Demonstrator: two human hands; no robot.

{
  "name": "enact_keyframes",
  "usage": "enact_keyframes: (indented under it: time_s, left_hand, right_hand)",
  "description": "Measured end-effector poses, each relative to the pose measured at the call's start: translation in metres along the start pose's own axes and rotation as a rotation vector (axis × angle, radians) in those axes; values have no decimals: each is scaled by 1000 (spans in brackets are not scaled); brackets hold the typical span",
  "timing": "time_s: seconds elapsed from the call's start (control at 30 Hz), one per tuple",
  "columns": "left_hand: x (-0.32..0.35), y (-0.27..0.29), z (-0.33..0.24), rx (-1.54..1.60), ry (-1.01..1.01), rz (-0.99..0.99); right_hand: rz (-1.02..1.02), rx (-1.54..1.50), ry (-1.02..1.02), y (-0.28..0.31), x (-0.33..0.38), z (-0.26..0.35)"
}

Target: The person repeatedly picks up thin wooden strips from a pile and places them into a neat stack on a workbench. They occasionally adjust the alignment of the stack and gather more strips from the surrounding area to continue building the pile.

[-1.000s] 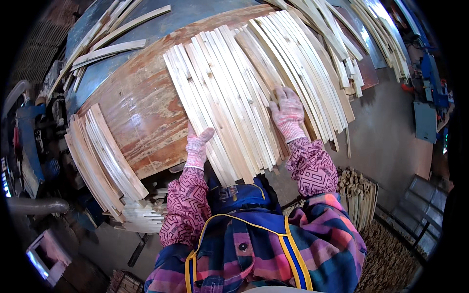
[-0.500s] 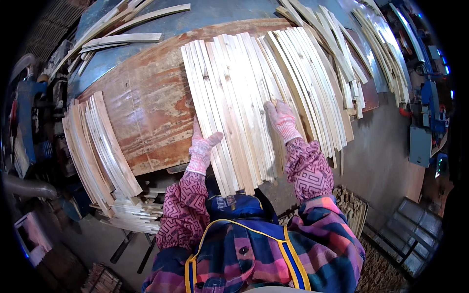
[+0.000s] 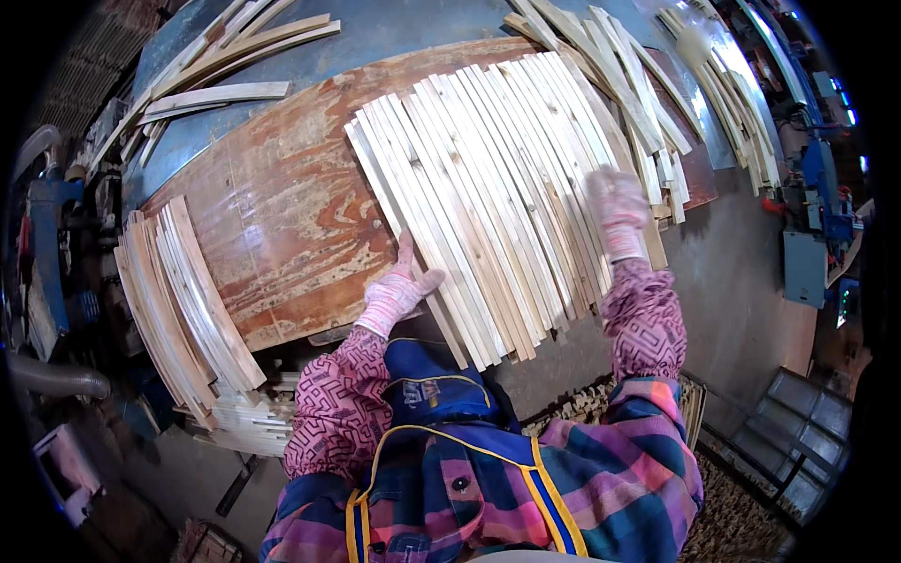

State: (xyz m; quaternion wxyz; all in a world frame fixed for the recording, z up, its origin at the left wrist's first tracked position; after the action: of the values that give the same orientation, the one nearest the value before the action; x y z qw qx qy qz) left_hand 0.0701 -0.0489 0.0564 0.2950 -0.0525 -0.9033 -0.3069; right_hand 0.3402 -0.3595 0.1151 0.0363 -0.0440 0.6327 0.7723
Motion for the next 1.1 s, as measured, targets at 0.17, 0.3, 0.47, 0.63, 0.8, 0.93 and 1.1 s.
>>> enact_keyframes:
  time_s: [0.17,0.3,0.47,0.63,0.8,0.93,1.1]
  left_hand:
    - [-19,-11,8,7,-39,-193]
    - [-18,-16,38,-13,-34,8]
    - [-4,7,36,172,-184,72]
    - [57,31,63,109,-384,38]
    - [123,60,157,291,-32,-43]
    - [140,88,218,444,121,-138]
    - [124,111,267,599,187,-514]
  right_hand:
    - [4,175,-172,-19,-22,-55]
    - [141,268,-280,-35,-2,-19]
    - [225,400,-428,-16,-9,-1]
    - [-77,204,-102,20,25,95]
    - [-76,-161,324,-24,84,264]
    - [268,-197,580,-33,128,453]
    - [255,-22,739,-147,65,576]
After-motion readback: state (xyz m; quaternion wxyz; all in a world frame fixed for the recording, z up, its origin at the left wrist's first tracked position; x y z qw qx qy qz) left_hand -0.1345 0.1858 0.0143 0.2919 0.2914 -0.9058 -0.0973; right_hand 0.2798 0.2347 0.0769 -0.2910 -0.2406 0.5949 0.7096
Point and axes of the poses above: each hand's wrist, its own x-axis away from the middle knuckle, its own y-axis out of the back of the hand, z = x × y, the point moved 3 cm from there along -x, towards the middle knuckle, and after that the axes turned 7 degrees about -y, right-handed, at the moved point
